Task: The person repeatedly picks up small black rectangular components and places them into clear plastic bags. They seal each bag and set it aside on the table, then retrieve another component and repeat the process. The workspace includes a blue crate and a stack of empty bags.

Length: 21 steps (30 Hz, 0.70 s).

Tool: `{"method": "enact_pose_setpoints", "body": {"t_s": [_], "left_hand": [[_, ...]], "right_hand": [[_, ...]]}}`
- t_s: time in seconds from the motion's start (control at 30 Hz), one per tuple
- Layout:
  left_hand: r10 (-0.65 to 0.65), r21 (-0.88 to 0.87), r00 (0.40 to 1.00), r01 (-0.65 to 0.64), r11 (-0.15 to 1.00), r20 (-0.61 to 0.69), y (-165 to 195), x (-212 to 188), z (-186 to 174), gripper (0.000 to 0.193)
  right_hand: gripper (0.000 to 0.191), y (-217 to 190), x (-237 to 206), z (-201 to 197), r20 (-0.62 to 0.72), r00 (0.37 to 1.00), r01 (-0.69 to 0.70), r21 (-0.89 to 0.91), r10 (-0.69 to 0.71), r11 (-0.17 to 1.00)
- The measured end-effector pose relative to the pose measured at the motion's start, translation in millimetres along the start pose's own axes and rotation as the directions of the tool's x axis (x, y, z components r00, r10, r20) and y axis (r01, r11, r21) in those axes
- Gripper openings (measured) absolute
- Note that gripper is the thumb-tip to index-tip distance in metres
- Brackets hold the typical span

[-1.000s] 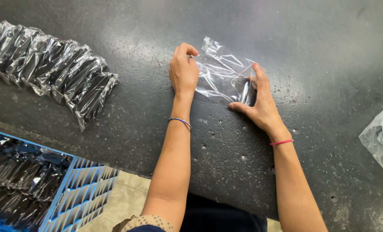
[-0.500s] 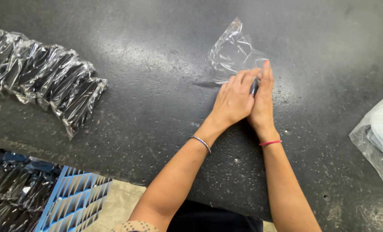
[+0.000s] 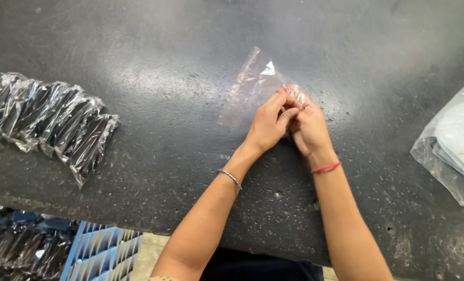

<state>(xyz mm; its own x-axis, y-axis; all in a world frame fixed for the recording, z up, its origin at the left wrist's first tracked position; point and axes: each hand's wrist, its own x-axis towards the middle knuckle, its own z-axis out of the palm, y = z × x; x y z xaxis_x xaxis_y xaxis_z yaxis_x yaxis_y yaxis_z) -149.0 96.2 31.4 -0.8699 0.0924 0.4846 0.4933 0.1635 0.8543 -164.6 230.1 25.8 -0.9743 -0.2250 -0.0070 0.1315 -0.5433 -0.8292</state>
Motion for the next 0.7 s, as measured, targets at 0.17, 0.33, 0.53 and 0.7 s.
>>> {"method": "enact_pose_setpoints", "body": {"t_s": [0.17,0.33,0.53,0.7], "left_hand": [[-0.196,-0.301,0.947,0.271,0.915,0.255,-5.7,-0.7,1.9,0.012],[-0.245,-0.397,0.910,0.372,0.839,0.334,-3.7,2.0,-11.3,0.012],[-0.239,-0.355,0.875,0.401,0.845,0.421,9.1,3.3,-13.1,0.013],[-0.253,-0.353,0.826,0.464,0.812,0.505,24.2,2.1,-18.0,0.012]], "right_hand": [[0.045,-18.3,1.4,-16.4,-0.007,0.994,-0.105,0.021,0.105,0.994],[0.046,-15.6,-2.3,-19.6,0.160,0.987,0.109,-0.614,-0.013,0.782],[0.073,-4.3,-7.5,-16.6,0.271,0.915,0.358,-0.887,-0.298,0.292],[0.053,0.7,4.5,-24.2,-0.083,0.991,0.083,-0.237,-0.105,0.968]]}}
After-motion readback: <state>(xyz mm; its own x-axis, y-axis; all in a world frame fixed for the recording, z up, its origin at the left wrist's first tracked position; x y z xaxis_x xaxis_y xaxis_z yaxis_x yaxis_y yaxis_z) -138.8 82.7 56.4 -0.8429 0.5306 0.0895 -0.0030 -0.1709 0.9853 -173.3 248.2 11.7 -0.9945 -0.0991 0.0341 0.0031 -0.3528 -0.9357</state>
